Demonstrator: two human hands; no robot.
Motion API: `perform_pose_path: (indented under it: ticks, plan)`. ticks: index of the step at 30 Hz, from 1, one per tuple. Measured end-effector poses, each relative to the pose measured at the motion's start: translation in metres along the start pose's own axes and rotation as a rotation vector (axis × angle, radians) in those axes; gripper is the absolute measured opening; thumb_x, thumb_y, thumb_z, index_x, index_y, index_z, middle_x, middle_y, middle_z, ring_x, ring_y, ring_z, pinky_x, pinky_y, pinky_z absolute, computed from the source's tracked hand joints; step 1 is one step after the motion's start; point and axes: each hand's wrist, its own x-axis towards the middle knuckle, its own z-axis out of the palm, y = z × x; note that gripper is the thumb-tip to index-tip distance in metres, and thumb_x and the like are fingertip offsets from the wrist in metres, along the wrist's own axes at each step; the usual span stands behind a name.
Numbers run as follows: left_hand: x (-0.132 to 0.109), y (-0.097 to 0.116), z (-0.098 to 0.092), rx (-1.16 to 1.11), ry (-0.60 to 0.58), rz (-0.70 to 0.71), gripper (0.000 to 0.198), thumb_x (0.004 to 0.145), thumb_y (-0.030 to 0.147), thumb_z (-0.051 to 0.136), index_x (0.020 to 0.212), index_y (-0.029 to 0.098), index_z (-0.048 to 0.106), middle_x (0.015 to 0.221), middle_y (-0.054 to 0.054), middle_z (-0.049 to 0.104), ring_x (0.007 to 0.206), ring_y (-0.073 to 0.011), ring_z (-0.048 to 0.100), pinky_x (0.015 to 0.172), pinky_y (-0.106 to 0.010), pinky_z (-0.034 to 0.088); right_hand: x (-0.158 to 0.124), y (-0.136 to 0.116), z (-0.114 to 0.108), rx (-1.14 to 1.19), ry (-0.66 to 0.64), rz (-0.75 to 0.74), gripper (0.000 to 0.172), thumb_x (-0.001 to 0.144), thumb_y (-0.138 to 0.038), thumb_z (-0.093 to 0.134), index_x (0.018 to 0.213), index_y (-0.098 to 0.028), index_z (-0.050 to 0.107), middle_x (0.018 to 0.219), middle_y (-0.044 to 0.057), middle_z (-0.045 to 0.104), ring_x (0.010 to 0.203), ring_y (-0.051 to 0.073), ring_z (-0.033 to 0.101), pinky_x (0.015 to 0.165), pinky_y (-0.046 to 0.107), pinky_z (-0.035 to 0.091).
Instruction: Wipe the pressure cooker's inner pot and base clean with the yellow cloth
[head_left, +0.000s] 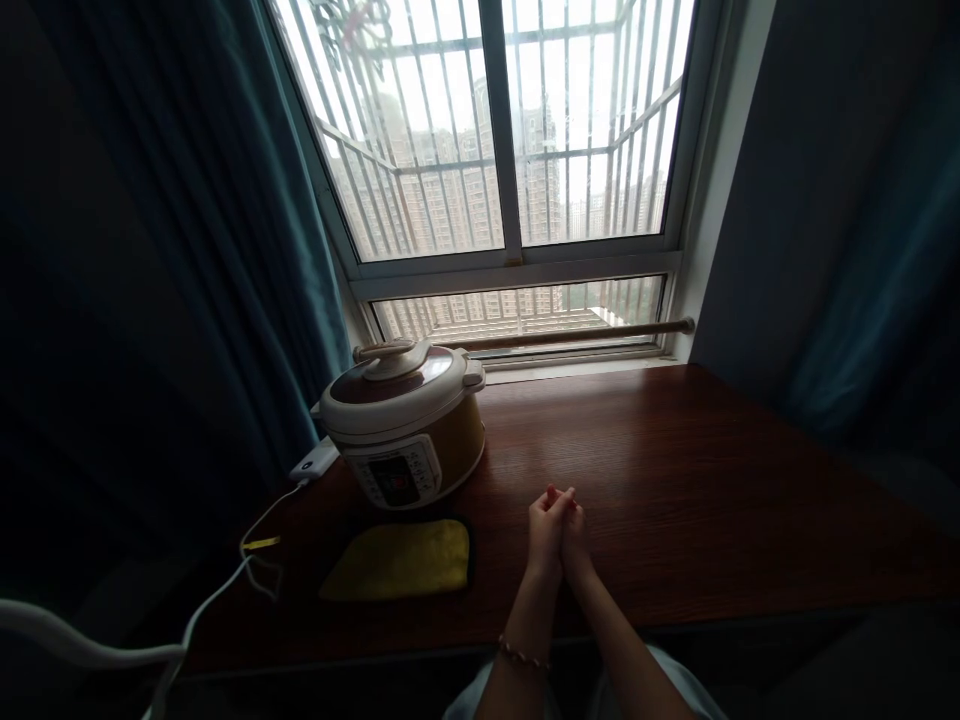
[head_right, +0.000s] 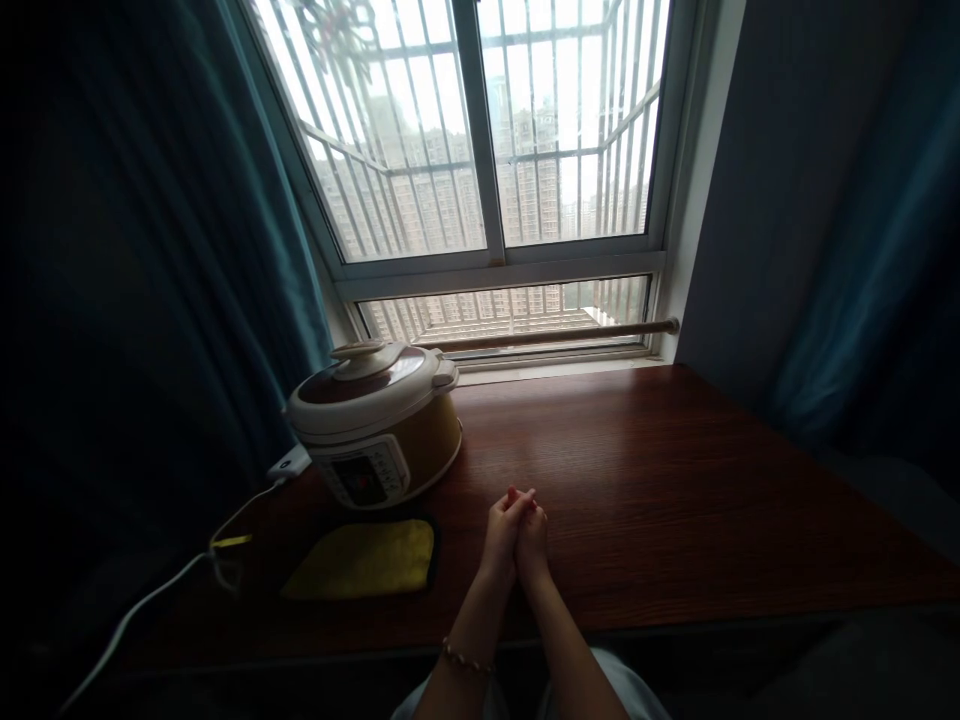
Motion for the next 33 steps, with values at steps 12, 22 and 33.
perform_pose_path:
  ticks: [12,22,33]
  plan:
    - [0.0025,-0.0031,-0.0021,-0.047,0.045,0.001,0.029,0.056,0.038,0.071,0.053,0.013,0.056,0.05,0.001,0.053,0.052,-0.0099,0.049,0.057,-0.022,0.039,-0.0019,-0.0021,0.0031,-0.009,-0.015,0.007,0.042,0.069,-0.054,0.058,0.07,-0.013,0.068,0.057,0.007,0.063,0.059,0.018,0.06,0.053,0.025,0.046]
    - [0.002,-0.0029,-0.0027,-0.051,0.047,-0.014,0.026,0.058,0.035,0.07,0.054,0.013,0.056,0.051,0.0,0.053,0.053,-0.0108,0.05,0.058,-0.022,0.039,-0.0017,-0.001,0.0034,0.031,-0.011,0.047,0.046,0.067,-0.056,0.059,0.07,-0.012,0.069,0.054,0.007,0.062,0.057,0.019,0.059,0.051,0.025,0.045]
    - [0.0024,-0.0031,-0.0028,-0.051,0.058,-0.012,0.025,0.057,0.034,0.07,0.053,0.013,0.056,0.05,0.001,0.052,0.051,-0.0098,0.048,0.057,-0.022,0.039,-0.0022,-0.0018,0.0038,0.052,-0.027,0.053,0.046,0.066,-0.058,0.06,0.064,-0.012,0.066,0.053,0.007,0.061,0.057,0.019,0.059,0.051,0.025,0.044]
